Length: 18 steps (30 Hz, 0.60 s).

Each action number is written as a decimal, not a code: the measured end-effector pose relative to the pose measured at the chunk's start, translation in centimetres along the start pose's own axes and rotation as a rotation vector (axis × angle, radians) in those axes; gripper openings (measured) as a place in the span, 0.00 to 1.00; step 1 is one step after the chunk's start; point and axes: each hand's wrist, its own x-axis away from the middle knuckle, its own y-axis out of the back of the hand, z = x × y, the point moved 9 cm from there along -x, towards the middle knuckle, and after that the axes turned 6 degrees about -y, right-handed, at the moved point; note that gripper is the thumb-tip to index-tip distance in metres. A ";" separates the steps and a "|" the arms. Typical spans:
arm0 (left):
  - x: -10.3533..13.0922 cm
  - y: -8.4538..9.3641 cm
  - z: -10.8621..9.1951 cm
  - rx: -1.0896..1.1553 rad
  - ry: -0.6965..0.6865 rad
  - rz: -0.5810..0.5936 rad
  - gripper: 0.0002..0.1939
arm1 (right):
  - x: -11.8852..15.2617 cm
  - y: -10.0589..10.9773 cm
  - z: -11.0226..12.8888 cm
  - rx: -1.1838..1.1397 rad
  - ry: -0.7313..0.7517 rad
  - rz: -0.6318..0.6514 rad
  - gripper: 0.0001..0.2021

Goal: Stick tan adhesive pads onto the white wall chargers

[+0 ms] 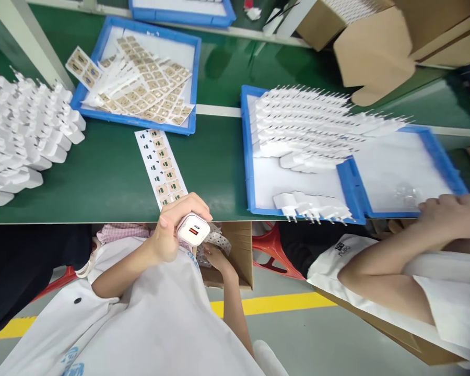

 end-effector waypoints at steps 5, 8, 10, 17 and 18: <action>0.8 -0.7 2.0 0.025 0.121 -0.023 0.44 | 6.7 6.9 6.7 -0.295 0.363 -0.253 0.18; 2.2 -1.4 3.4 0.037 0.152 -0.062 0.40 | 12.8 10.3 11.9 -0.489 0.780 -0.563 0.29; 3.1 -2.0 4.3 0.035 0.162 -0.059 0.38 | 14.9 11.2 13.9 -0.555 0.907 -0.740 0.28; 3.3 -3.4 8.2 -0.040 0.407 0.110 0.40 | 14.8 17.7 10.0 -0.640 0.790 -1.027 0.14; 3.0 -3.0 8.8 -0.076 0.441 0.132 0.40 | 14.6 20.4 7.6 -0.641 0.702 -1.088 0.15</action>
